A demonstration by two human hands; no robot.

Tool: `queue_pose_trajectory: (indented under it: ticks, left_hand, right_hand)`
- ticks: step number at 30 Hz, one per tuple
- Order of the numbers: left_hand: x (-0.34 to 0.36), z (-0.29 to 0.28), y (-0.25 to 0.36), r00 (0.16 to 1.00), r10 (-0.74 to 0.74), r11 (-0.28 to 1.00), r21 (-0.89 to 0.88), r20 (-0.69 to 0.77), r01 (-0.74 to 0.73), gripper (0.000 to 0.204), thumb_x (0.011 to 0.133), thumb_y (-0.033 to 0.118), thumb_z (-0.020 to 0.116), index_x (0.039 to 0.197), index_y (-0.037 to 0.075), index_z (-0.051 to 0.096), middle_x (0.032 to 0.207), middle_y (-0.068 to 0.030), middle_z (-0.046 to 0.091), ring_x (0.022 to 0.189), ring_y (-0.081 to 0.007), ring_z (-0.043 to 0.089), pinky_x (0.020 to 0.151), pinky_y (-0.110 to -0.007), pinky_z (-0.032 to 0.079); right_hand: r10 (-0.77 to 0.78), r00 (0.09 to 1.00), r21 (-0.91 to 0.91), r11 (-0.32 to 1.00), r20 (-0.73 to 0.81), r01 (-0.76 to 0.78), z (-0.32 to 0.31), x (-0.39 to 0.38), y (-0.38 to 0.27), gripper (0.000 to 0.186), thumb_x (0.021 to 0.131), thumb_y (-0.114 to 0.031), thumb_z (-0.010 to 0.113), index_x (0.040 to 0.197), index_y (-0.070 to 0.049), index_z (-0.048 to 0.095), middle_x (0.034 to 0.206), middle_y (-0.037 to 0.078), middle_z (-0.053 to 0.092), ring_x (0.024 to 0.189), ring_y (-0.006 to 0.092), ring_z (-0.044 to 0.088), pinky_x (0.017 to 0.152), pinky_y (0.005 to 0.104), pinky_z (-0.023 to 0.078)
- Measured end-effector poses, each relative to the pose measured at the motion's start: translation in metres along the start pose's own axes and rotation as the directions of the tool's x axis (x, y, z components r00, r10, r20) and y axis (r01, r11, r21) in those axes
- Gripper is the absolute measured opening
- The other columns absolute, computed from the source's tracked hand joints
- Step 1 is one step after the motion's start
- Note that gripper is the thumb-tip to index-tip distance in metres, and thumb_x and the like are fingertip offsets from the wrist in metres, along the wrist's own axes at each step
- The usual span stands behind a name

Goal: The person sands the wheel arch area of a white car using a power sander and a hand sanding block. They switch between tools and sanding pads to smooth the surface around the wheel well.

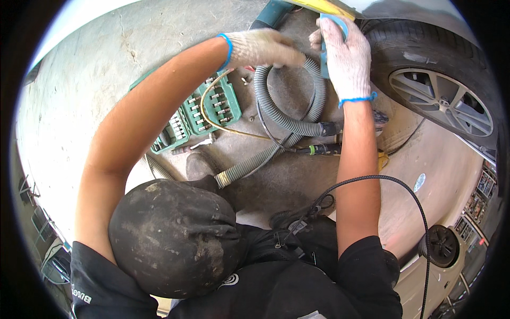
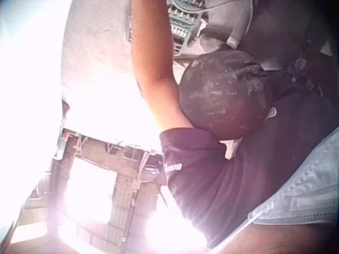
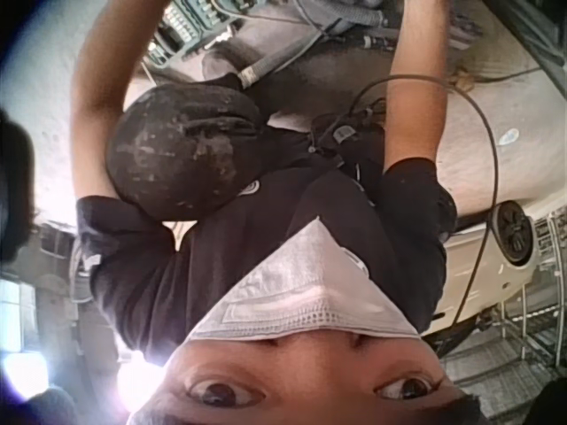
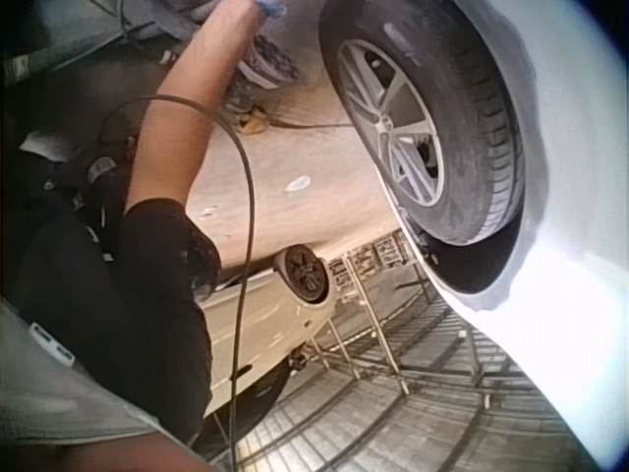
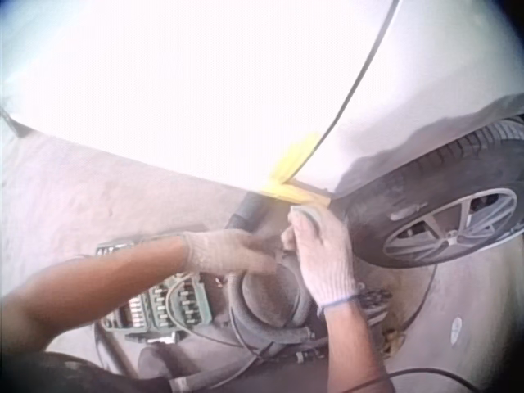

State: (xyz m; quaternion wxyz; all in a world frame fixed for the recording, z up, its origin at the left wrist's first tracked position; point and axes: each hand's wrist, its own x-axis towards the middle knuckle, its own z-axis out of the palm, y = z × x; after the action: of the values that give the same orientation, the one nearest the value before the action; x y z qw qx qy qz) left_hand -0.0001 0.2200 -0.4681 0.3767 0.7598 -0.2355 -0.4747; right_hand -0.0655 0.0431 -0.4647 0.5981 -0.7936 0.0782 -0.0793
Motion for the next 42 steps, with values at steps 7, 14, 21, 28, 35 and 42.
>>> queue_pose_trajectory:
  ticks: [7, 14, 21, 28, 35, 42]
  left_hand:
    - [0.001, 0.006, 0.010, 0.919, 0.202, 0.748, -0.553, -0.339, -0.368, 0.048, 0.092, 0.030, 0.062, 0.128, 0.000, 0.056, 0.116, -0.0113, 0.063, 0.106, -0.0177, 0.060, 0.094, -0.030, 0.050]
    - [-0.014, -0.006, 0.008, 0.940, 0.100, 0.588, -0.743, -0.326, -0.321, 0.048, 0.091, 0.021, 0.061, 0.129, -0.006, 0.050, 0.112, -0.0113, 0.062, 0.100, -0.0160, 0.059, 0.086, -0.027, 0.049]
    - [-0.009, -0.018, 0.018, 0.962, 0.192, 0.679, -0.681, -0.196, -0.275, 0.054, 0.090, 0.024, 0.062, 0.129, -0.011, 0.049, 0.117, -0.0147, 0.061, 0.105, -0.0180, 0.059, 0.090, -0.029, 0.048]
    - [0.014, -0.010, 0.023, 0.931, 0.242, 0.712, -0.601, -0.275, -0.363, 0.051, 0.092, 0.031, 0.064, 0.124, -0.007, 0.055, 0.114, -0.0138, 0.064, 0.105, -0.0178, 0.060, 0.093, -0.030, 0.048]
    - [0.019, 0.014, 0.031, 0.854, 0.152, 0.815, -0.425, -0.497, -0.393, 0.049, 0.094, 0.033, 0.064, 0.122, -0.007, 0.059, 0.109, -0.0122, 0.066, 0.103, -0.0157, 0.061, 0.092, -0.030, 0.047]
    - [0.003, 0.017, 0.037, 0.878, 0.134, 0.764, -0.516, -0.459, -0.387, 0.048, 0.095, 0.032, 0.064, 0.122, -0.006, 0.059, 0.107, -0.0085, 0.066, 0.099, -0.0120, 0.059, 0.090, -0.027, 0.048]
  right_hand:
    - [-0.397, 0.860, -0.416, 0.875, -0.321, 0.249, 0.055, 0.025, -0.007, 0.020, 0.091, -0.021, 0.062, 0.097, -0.004, 0.070, 0.092, 0.017, 0.069, 0.085, 0.0350, 0.067, 0.073, 0.0410, 0.052]
    - [-0.279, 0.869, -0.332, 0.932, -0.408, 0.144, 0.071, 0.025, -0.006, 0.020, 0.090, -0.018, 0.063, 0.100, -0.002, 0.067, 0.088, 0.013, 0.070, 0.080, 0.0230, 0.066, 0.071, 0.0340, 0.052]
    - [-0.129, 0.852, 0.063, 0.981, -0.508, 0.186, 0.087, 0.028, -0.006, 0.017, 0.093, -0.012, 0.059, 0.097, 0.002, 0.065, 0.089, 0.004, 0.067, 0.079, 0.0124, 0.060, 0.070, 0.0280, 0.050]
    - [-0.320, 0.795, -0.210, 0.946, -0.515, 0.245, 0.083, 0.028, 0.004, 0.016, 0.093, -0.012, 0.058, 0.093, 0.001, 0.066, 0.080, 0.009, 0.066, 0.073, 0.0165, 0.060, 0.068, 0.0318, 0.049]
    - [-0.340, 0.782, -0.192, 0.941, -0.523, 0.281, 0.055, 0.030, 0.020, 0.016, 0.093, -0.018, 0.062, 0.097, -0.004, 0.067, 0.085, 0.010, 0.071, 0.075, 0.0187, 0.067, 0.069, 0.0328, 0.053]
    - [-0.416, 0.745, -0.387, 0.893, -0.521, 0.228, 0.055, 0.024, 0.013, 0.016, 0.091, -0.015, 0.066, 0.100, -0.001, 0.069, 0.090, 0.008, 0.071, 0.080, 0.0137, 0.064, 0.074, 0.0300, 0.053]
